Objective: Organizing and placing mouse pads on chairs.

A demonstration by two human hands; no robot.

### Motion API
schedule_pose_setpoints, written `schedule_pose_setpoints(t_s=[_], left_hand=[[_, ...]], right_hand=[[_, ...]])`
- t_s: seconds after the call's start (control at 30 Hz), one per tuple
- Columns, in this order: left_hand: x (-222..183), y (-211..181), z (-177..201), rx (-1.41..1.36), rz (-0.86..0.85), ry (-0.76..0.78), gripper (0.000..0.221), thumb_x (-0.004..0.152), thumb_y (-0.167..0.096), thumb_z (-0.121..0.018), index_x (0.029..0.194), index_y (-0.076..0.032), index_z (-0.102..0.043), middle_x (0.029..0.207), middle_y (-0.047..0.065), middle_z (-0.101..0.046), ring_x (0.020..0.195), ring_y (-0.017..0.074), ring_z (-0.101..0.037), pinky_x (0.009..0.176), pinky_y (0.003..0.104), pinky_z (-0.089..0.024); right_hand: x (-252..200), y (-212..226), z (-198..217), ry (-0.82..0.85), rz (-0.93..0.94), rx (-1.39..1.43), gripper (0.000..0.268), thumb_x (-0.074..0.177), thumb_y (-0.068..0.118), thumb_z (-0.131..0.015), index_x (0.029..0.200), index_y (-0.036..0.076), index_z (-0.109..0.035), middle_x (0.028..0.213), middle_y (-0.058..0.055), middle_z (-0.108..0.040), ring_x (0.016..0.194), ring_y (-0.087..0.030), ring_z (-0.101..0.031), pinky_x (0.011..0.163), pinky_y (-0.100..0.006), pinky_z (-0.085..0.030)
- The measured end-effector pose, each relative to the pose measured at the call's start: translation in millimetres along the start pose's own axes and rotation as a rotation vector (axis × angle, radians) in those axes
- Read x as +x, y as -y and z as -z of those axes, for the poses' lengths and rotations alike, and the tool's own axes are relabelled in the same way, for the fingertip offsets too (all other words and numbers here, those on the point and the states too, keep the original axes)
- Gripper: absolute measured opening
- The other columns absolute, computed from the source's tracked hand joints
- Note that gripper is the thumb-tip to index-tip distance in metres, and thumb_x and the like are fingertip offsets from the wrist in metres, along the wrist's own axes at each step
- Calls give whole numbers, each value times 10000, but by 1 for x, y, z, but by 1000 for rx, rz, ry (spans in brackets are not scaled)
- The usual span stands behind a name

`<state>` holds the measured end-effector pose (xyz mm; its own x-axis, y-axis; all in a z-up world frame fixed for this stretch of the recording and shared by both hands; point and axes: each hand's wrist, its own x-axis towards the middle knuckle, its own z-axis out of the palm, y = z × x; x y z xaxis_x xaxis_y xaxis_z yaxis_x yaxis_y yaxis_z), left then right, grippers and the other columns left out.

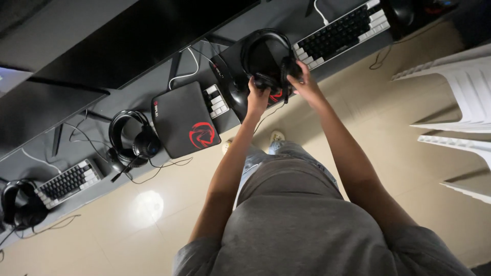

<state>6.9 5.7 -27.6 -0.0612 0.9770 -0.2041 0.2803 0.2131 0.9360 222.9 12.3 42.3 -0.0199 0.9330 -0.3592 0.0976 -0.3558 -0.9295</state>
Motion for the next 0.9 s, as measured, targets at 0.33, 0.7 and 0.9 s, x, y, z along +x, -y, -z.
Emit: schedule_pose_setpoints(t_s=[0.33,0.7,0.9], left_hand=[[-7,12,-16,20,28,-4,839,953,-218,-742,1613,-94,-239,1036,178,-757,944,255,-731,919,315,-557],[-58,11,51,-189,-59,-362,335,962,-41,-632,1297,-43,-604,1213,125,-715,1055,205,-707,913,331,-562],[-88,64,59,92,3,-579,429,905,-33,-685,1324,-19,-593,1235,184,-580,1062,299,-633,935,374,-533]], right_hand=[[12,13,17,-90,-134,-161,628,965,288,-694,1532,263,-427,1213,-68,-631,943,-160,-641,754,-364,-613],[-87,205,-31,-230,887,-642,354,1057,45,-648,1401,52,-560,1397,-195,-622,1295,-370,-614,1076,-446,-529],[-83,163,-113,251,591,-420,243,1004,62,-658,1244,69,-625,1134,-104,-740,976,-236,-767,807,-346,-612]])
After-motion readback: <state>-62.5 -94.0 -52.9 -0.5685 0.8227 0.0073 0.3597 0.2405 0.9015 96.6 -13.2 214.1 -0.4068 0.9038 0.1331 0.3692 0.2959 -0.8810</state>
